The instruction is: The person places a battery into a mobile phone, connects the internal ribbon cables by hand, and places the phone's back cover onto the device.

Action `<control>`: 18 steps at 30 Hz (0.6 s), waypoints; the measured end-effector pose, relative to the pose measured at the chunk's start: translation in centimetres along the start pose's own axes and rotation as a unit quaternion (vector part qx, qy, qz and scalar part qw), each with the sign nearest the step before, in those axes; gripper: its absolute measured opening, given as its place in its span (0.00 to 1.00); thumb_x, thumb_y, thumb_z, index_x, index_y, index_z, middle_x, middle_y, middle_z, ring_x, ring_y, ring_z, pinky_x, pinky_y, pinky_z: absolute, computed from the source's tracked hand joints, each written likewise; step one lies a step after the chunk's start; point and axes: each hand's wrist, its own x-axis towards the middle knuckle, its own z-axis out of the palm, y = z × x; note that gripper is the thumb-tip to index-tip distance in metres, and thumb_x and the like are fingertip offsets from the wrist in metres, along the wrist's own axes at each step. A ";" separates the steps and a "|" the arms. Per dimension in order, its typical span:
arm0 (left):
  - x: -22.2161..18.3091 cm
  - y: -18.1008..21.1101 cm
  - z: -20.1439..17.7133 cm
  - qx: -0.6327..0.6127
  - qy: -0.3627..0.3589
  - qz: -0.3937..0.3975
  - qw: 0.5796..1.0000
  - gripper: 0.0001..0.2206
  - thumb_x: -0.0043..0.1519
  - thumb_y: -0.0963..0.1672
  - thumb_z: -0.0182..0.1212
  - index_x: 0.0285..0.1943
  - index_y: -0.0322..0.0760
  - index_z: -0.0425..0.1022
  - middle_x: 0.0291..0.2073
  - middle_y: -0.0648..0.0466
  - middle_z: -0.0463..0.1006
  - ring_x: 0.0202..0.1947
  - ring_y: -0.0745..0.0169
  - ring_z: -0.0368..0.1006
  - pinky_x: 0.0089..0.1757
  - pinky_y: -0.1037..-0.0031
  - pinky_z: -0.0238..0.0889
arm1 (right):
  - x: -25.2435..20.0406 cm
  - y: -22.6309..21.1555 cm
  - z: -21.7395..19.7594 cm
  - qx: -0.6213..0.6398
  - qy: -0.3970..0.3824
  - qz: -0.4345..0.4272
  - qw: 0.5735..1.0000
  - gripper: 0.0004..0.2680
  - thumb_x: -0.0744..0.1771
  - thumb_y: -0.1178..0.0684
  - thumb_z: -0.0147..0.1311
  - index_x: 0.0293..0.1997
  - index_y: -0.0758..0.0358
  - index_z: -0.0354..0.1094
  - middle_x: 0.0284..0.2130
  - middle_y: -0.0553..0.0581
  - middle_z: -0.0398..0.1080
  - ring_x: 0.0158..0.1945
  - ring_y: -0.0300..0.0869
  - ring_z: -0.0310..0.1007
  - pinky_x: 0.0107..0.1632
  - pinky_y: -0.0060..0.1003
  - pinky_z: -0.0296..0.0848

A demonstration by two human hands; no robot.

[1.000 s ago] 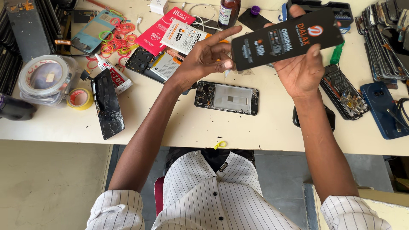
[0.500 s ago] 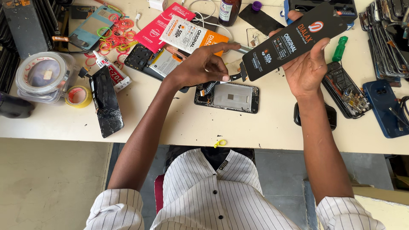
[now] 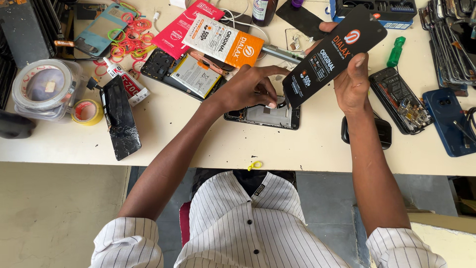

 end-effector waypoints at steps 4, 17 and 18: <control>0.1 -0.5 1.0 -0.007 0.013 0.006 1.000 0.32 0.52 0.43 0.77 0.68 0.38 0.68 0.34 0.53 0.86 0.38 0.63 0.85 0.41 0.70 0.76 | 0.1 -0.4 0.5 -0.075 0.025 0.023 0.997 0.35 0.67 0.22 0.53 0.68 0.69 0.59 0.61 0.60 0.68 0.56 0.44 0.77 0.57 0.42 0.83; 0.1 0.1 1.4 0.018 0.020 -0.009 1.000 0.36 0.48 0.42 0.79 0.68 0.38 0.68 0.32 0.55 0.85 0.33 0.63 0.83 0.38 0.71 0.73 | 0.4 -0.1 1.9 -0.154 0.020 0.030 0.987 0.36 0.65 0.20 0.58 0.66 0.67 0.64 0.45 0.58 0.75 0.51 0.42 0.79 0.59 0.37 0.80; 0.1 0.1 1.4 0.018 0.020 -0.004 1.000 0.35 0.49 0.43 0.79 0.68 0.38 0.68 0.32 0.55 0.85 0.33 0.63 0.83 0.38 0.71 0.74 | 0.4 -0.1 2.0 -0.155 0.023 0.028 0.987 0.36 0.64 0.20 0.58 0.65 0.67 0.64 0.47 0.58 0.74 0.51 0.42 0.79 0.58 0.37 0.81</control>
